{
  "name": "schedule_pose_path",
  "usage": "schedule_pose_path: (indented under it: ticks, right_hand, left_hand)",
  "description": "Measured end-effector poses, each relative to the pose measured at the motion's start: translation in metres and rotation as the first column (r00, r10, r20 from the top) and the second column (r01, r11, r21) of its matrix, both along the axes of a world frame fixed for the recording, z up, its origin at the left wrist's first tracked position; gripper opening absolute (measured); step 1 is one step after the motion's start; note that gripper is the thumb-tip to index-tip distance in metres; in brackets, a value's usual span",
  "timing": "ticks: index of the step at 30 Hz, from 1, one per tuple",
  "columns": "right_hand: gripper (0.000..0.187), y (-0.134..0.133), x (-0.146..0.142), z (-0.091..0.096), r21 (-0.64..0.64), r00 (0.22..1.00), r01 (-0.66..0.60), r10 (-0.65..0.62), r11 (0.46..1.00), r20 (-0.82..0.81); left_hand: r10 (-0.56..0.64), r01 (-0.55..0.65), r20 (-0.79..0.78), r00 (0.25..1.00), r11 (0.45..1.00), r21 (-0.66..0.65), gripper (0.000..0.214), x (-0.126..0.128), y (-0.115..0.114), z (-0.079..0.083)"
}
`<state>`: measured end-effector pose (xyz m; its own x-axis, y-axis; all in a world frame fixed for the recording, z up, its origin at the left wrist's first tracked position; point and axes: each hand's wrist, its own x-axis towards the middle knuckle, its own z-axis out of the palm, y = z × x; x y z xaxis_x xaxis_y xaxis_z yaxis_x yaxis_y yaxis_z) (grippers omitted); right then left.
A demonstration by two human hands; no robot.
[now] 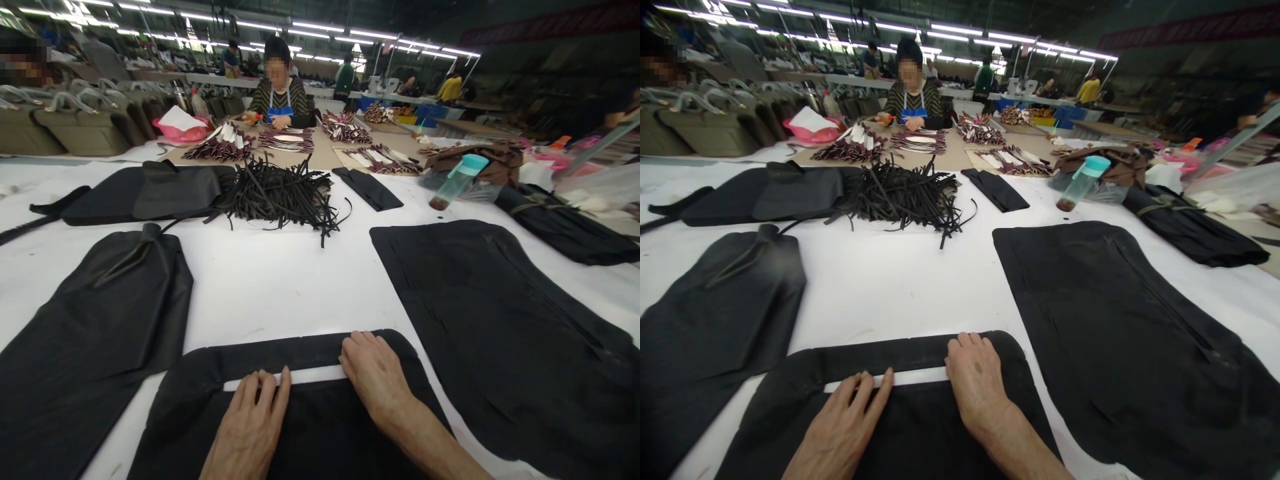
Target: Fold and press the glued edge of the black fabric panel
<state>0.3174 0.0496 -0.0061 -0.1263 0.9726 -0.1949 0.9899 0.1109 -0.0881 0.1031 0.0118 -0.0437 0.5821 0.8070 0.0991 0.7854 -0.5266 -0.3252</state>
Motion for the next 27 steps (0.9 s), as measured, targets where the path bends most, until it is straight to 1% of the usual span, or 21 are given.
schedule_pose_path:
  ticks: [5, 8, 11, 14, 15, 17, 19, 21, 24, 27]
  right_hand:
    - [0.019, -0.001, 0.001, -0.001, 0.008, 1.000, 0.004, -0.004, 1.000, -0.024]
    - [0.017, -0.001, 0.001, -0.002, 0.036, 0.999, 0.008, -0.006, 0.999, -0.046]
    - [0.017, 0.000, 0.001, -0.002, 0.042, 0.998, 0.014, -0.011, 0.999, -0.054]
    - [0.016, 0.000, 0.002, -0.002, 0.046, 0.998, 0.016, -0.013, 0.999, -0.069]
    - [0.016, -0.001, 0.003, -0.002, 0.052, 0.997, 0.016, -0.012, 0.999, -0.077]
    - [0.017, -0.001, 0.004, -0.003, 0.065, 0.996, 0.015, -0.009, 0.998, -0.090]
    - [0.017, -0.002, 0.004, -0.005, 0.070, 0.995, 0.014, -0.007, 0.997, -0.097]
    - [0.018, -0.003, 0.005, -0.007, 0.072, 0.995, 0.012, -0.005, 0.997, -0.102]
    - [0.019, -0.002, 0.005, -0.010, 0.071, 0.994, 0.003, 0.005, 0.997, -0.111]
    - [0.017, -0.001, 0.008, -0.010, 0.062, 0.991, -0.014, 0.022, 0.998, -0.128]
  left_hand:
    - [0.042, -0.044, -0.036, 0.998, 0.998, -0.044, 0.062, 0.013, 0.000, 0.009]
    - [0.043, -0.047, -0.072, 0.996, 0.998, -0.048, 0.066, 0.023, 0.002, 0.014]
    - [0.043, -0.050, -0.142, 0.989, 0.998, -0.047, 0.068, 0.032, 0.004, 0.019]
    - [0.056, -0.064, -0.172, 0.984, 0.997, -0.041, 0.067, 0.036, 0.006, 0.021]
    - [0.053, -0.059, -0.147, 0.988, 0.998, -0.038, 0.063, 0.037, 0.007, 0.019]
    - [0.011, -0.011, -0.035, 0.999, 1.000, -0.006, 0.053, 0.038, 0.008, 0.013]
    - [-0.080, 0.074, 0.098, 0.992, 0.996, 0.056, 0.042, 0.041, 0.010, 0.003]
    - [-0.170, 0.156, 0.166, 0.971, 0.984, 0.090, 0.037, 0.047, 0.012, -0.007]
    - [-0.223, 0.216, 0.151, 0.963, 0.974, 0.064, 0.041, 0.056, 0.014, -0.013]
    - [-0.215, 0.212, 0.112, 0.970, 0.976, 0.039, 0.049, 0.063, 0.013, -0.011]
